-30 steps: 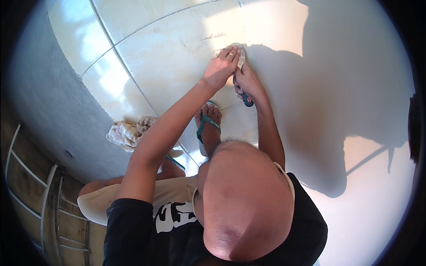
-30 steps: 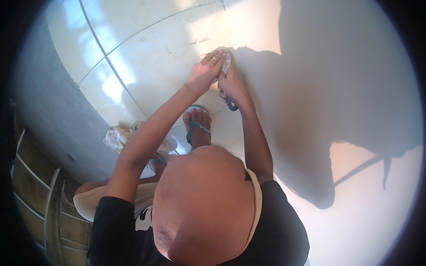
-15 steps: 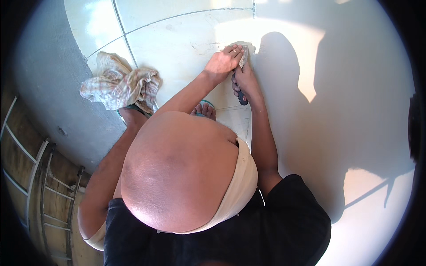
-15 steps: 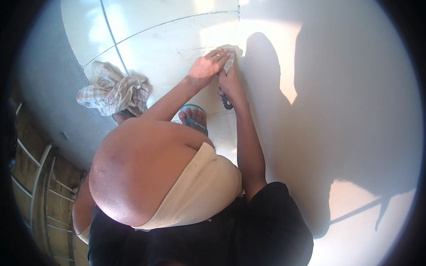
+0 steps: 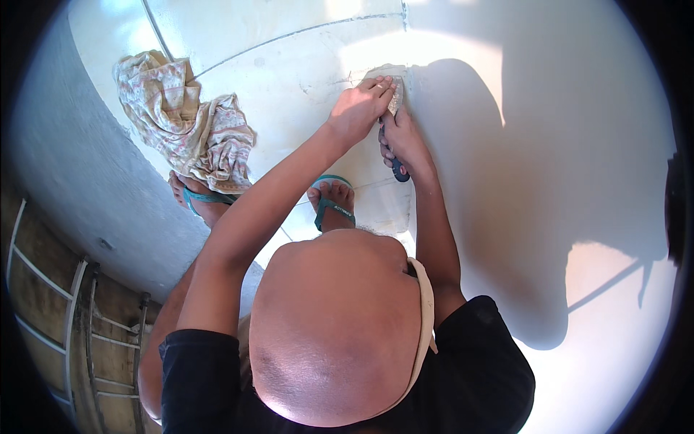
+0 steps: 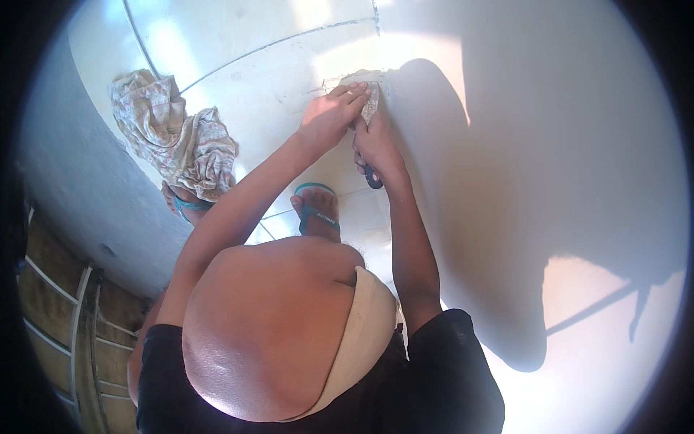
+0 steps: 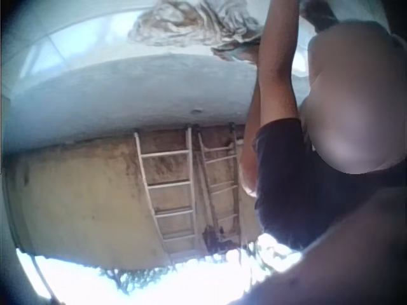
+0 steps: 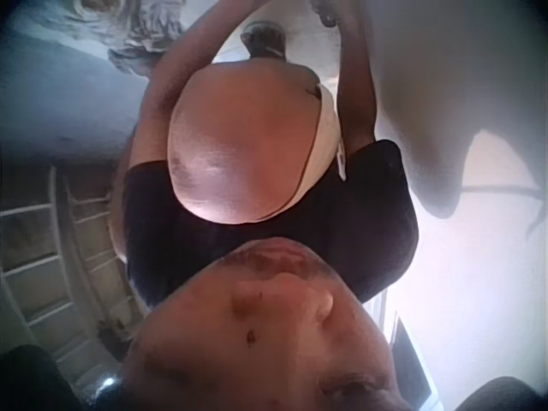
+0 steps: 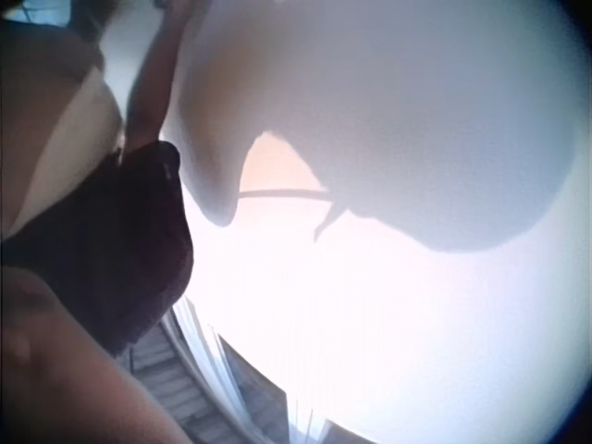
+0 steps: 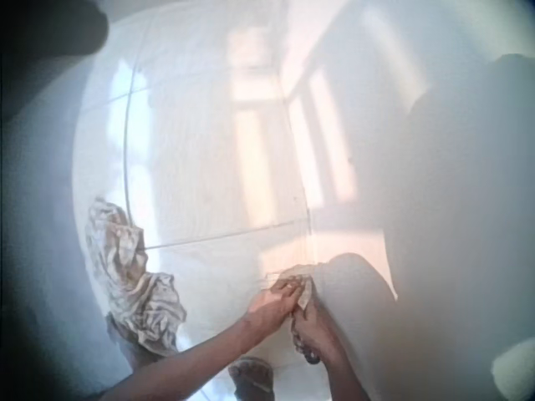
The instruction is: The person uses a grout float to press grout into the gaps between floor tiles. They repeatedly wipe the float with a cloth to remove excess grout and continue working on the same tile seam area.
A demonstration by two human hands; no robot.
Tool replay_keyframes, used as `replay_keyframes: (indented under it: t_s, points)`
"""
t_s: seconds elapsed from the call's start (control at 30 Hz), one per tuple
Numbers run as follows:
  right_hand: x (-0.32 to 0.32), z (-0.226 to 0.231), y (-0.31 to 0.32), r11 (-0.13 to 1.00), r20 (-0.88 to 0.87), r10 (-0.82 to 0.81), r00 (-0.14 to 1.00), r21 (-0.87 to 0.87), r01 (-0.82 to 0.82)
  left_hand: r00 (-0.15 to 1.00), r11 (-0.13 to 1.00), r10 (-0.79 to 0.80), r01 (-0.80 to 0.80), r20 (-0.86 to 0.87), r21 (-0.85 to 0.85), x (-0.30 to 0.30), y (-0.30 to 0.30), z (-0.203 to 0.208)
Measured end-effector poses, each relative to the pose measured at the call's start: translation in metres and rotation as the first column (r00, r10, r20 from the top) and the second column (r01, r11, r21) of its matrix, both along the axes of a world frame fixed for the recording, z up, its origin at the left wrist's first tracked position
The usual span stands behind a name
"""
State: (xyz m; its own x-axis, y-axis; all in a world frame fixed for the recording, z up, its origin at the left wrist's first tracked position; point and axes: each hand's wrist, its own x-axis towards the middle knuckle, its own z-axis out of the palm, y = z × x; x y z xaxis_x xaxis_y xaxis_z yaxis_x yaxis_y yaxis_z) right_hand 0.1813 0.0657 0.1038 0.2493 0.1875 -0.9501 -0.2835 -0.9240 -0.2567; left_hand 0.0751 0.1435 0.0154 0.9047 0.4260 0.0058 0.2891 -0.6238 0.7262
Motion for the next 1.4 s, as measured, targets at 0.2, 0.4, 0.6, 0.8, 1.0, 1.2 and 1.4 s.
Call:
replay_keyframes:
  t_s: [0.2, 0.4, 0.6, 0.8, 1.0, 1.2, 1.4]
  points:
    - [0.011, -0.002, 0.008, 0.999, -0.044, -0.008, 0.999, -0.051, 0.005, 0.997, 0.997, 0.065, -0.064, 0.029, -0.034, 0.004, -0.003, -0.007]
    - [0.007, 0.01, 0.006, 0.998, -0.069, 0.053, 0.996, -0.027, -0.055, 1.0, 0.999, 0.025, -0.025, -0.016, -0.044, -0.002, -0.002, 0.006]
    - [0.012, 0.014, 0.029, 0.998, -0.048, 0.062, 0.997, 0.018, -0.061, 0.994, 0.994, 0.106, -0.107, -0.027, -0.008, 0.002, 0.018, 0.022]
    - [-0.004, 0.017, 0.012, 0.998, -0.039, 0.029, 0.999, -0.049, -0.031, 0.997, 0.997, 0.065, -0.066, -0.047, -0.03, -0.015, 0.004, 0.029]
    - [0.003, 0.022, 0.03, 0.997, -0.084, -0.048, 0.995, 0.061, 0.053, 0.994, 0.994, 0.11, -0.11, -0.029, 0.01, -0.005, 0.025, 0.032]
    - [-0.036, 0.041, -0.026, 0.916, -0.157, -0.325, 0.932, 0.193, 0.352, 0.998, 0.997, 0.059, -0.058, 0.019, -0.054, -0.044, -0.022, 0.058]
    - [-0.055, 0.031, -0.029, 0.945, -0.277, -0.256, 0.926, 0.131, 0.301, 0.994, 0.988, 0.11, -0.111, -0.017, -0.108, -0.074, -0.03, 0.051]
